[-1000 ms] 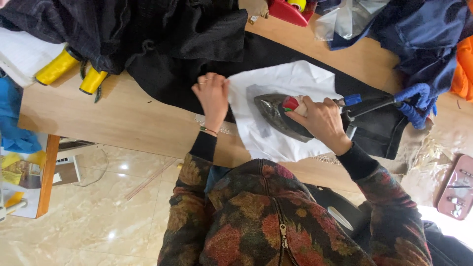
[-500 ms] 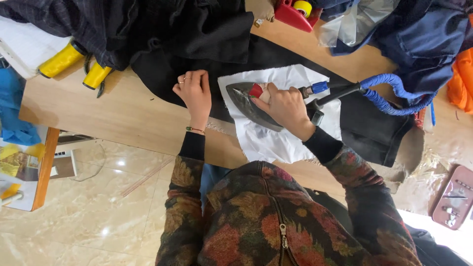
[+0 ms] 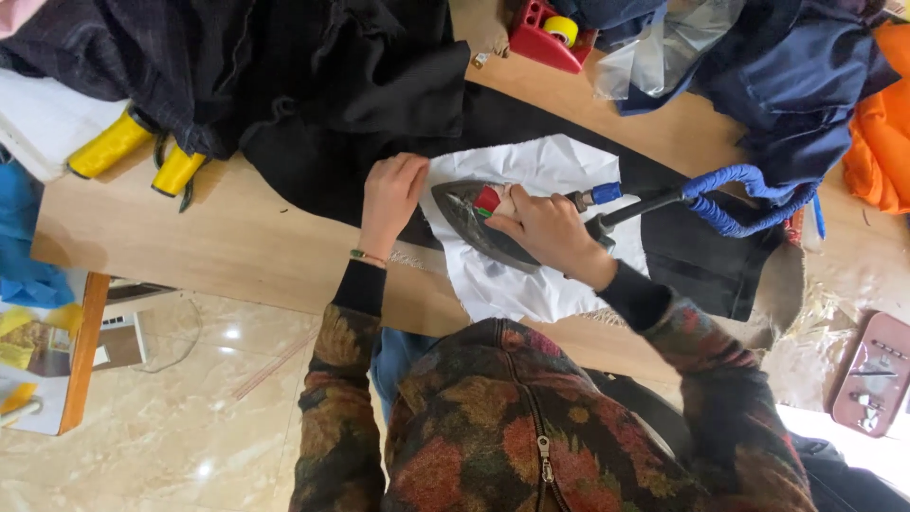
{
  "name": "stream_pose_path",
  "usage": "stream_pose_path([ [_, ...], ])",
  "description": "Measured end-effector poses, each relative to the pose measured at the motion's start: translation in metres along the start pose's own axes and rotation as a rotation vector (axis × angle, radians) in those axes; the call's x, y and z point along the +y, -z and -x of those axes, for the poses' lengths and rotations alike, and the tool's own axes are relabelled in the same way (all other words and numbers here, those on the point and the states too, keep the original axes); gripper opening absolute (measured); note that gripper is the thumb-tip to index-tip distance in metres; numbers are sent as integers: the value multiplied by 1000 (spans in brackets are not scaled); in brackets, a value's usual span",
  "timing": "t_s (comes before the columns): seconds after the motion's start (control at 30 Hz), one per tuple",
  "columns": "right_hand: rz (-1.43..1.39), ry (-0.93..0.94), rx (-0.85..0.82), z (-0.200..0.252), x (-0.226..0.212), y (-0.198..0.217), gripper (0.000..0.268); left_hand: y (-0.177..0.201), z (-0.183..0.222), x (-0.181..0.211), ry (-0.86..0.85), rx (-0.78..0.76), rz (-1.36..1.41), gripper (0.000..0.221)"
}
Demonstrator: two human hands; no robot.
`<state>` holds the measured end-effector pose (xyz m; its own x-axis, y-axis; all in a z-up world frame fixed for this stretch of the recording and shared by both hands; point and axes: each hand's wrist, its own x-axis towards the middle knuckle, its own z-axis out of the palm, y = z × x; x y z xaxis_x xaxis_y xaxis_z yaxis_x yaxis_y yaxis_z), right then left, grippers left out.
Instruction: A person irons a black garment on a workbench using a steam iron and a protective white cloth to prevent fabric damage.
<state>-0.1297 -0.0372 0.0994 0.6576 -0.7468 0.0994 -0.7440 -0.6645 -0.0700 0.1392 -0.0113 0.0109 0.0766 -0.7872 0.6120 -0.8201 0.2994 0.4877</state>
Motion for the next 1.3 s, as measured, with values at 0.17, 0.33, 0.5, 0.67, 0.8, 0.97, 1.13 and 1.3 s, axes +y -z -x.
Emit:
stream_pose_path([
  [0.17, -228, 65, -325, -90, 52, 19, 43, 17, 22, 9, 83, 3, -68, 5],
  [0.33, -357, 110, -194, -200, 92, -71, 29, 34, 31, 15, 144, -113, 31, 14],
  [0.5, -540, -197, -541, -240, 75, -104, 37, 31, 37, 4, 163, -235, -40, 28],
  [0.67, -815, -338, -663, -223, 48, -14, 21, 28, 36, 3, 233, -289, -53, 29],
  [0.8, -1443, -546, -690, -218, 52, -20, 55, 24, 30, 3, 222, -310, -163, 32],
  [0.97, -1149, -646, -840, -218, 81, -99, 30, 43, 4, 15, 131, -140, -345, 19],
  [1.13, -1336, 434, -799, -205, 83, -85, 32, 42, 4, -9, 301, -27, -509, 36],
  [1.3, -1141, -381, -149, -215, 63, -98, 27, 23, 17, -32, 485, -127, -472, 53],
])
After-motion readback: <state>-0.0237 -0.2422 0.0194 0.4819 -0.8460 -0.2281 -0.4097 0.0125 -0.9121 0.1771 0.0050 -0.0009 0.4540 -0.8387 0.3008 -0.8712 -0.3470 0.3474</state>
